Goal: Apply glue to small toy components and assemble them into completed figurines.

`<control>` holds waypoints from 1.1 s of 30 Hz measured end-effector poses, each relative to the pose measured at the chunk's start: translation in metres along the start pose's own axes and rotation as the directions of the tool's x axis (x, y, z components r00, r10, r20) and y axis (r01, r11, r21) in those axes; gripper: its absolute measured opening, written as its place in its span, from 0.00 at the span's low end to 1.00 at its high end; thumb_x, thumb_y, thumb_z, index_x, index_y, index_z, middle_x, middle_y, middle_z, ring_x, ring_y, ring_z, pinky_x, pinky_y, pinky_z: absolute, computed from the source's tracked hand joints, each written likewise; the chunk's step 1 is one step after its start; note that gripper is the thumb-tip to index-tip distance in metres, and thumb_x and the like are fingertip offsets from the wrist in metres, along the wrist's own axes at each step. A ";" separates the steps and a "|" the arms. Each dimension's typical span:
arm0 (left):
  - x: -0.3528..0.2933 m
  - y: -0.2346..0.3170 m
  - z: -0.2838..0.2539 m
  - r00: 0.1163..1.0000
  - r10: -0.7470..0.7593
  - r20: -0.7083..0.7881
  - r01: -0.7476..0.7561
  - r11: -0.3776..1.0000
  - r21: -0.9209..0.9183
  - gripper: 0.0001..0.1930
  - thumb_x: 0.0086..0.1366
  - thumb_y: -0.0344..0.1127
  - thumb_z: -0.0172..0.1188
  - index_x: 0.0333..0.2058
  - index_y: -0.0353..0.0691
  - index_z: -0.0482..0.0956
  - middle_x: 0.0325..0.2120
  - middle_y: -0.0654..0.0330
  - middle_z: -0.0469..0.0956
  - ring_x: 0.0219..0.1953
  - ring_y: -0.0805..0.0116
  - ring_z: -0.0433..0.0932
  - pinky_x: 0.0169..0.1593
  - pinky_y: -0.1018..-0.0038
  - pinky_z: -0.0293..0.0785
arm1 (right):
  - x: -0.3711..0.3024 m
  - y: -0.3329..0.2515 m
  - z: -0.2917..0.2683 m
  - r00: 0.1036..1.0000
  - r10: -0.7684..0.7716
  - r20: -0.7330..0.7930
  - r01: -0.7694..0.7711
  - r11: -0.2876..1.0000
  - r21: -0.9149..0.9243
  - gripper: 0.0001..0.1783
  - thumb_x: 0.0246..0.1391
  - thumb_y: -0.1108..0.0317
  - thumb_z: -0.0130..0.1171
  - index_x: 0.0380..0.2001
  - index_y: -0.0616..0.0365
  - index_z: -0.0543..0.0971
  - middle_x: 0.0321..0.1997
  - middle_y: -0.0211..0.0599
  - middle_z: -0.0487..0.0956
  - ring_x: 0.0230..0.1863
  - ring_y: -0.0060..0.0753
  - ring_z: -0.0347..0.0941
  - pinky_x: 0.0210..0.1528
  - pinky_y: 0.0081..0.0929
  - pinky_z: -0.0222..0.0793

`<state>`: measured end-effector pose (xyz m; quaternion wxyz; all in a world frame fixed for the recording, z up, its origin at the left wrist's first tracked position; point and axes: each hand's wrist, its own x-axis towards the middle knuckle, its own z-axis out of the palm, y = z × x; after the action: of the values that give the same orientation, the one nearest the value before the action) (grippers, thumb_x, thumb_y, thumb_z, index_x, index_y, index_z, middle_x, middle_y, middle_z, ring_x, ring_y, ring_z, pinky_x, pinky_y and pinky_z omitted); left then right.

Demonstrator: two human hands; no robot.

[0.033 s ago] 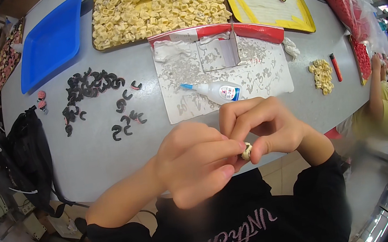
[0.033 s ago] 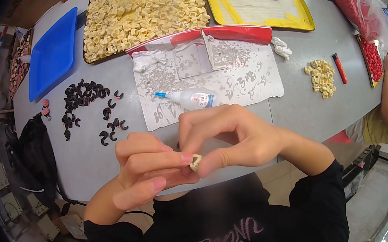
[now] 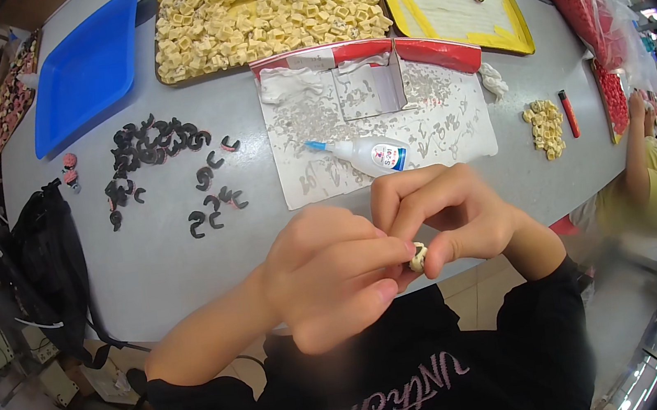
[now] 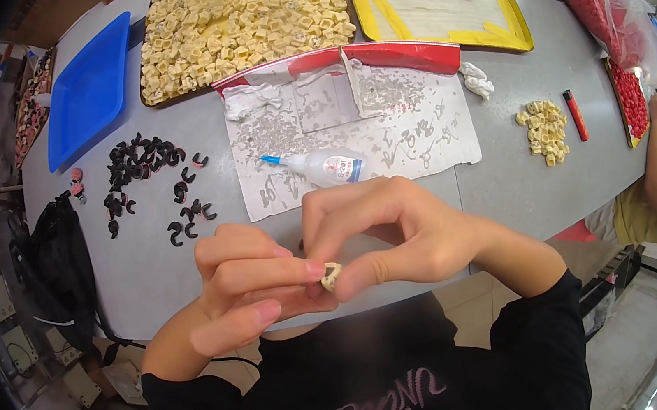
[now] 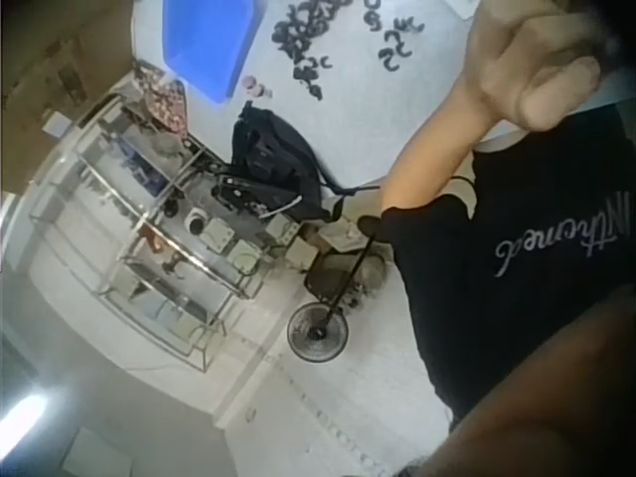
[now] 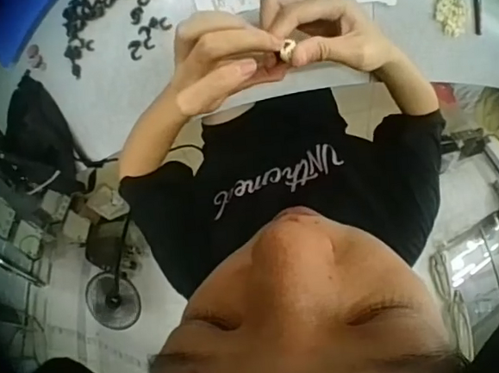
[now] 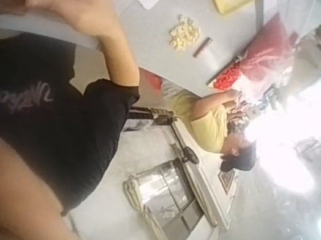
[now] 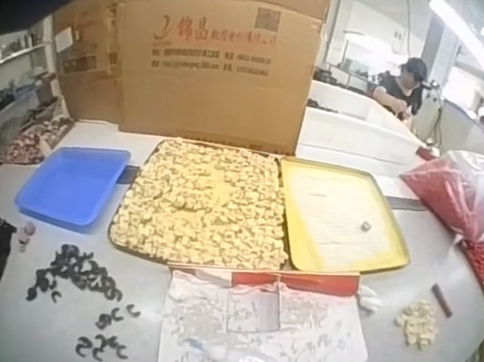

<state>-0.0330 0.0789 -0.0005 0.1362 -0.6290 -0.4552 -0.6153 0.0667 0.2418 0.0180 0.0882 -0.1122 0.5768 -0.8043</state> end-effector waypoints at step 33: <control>0.007 0.017 -0.014 0.926 -0.284 0.248 0.305 0.951 -0.052 0.32 0.41 0.24 0.72 0.42 0.45 0.61 0.36 0.57 0.77 0.34 0.64 0.69 0.33 0.74 0.66 | 0.002 0.001 0.003 1.000 0.017 0.004 -0.017 0.997 -0.074 0.21 0.41 0.55 0.69 0.26 0.66 0.79 0.31 0.38 0.73 0.33 0.34 0.67 0.36 0.28 0.62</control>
<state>-0.0307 0.0625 0.0147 -0.0414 -0.6279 -0.5295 -0.5689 0.0655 0.2382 0.0178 0.0922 -0.1122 0.6069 -0.7814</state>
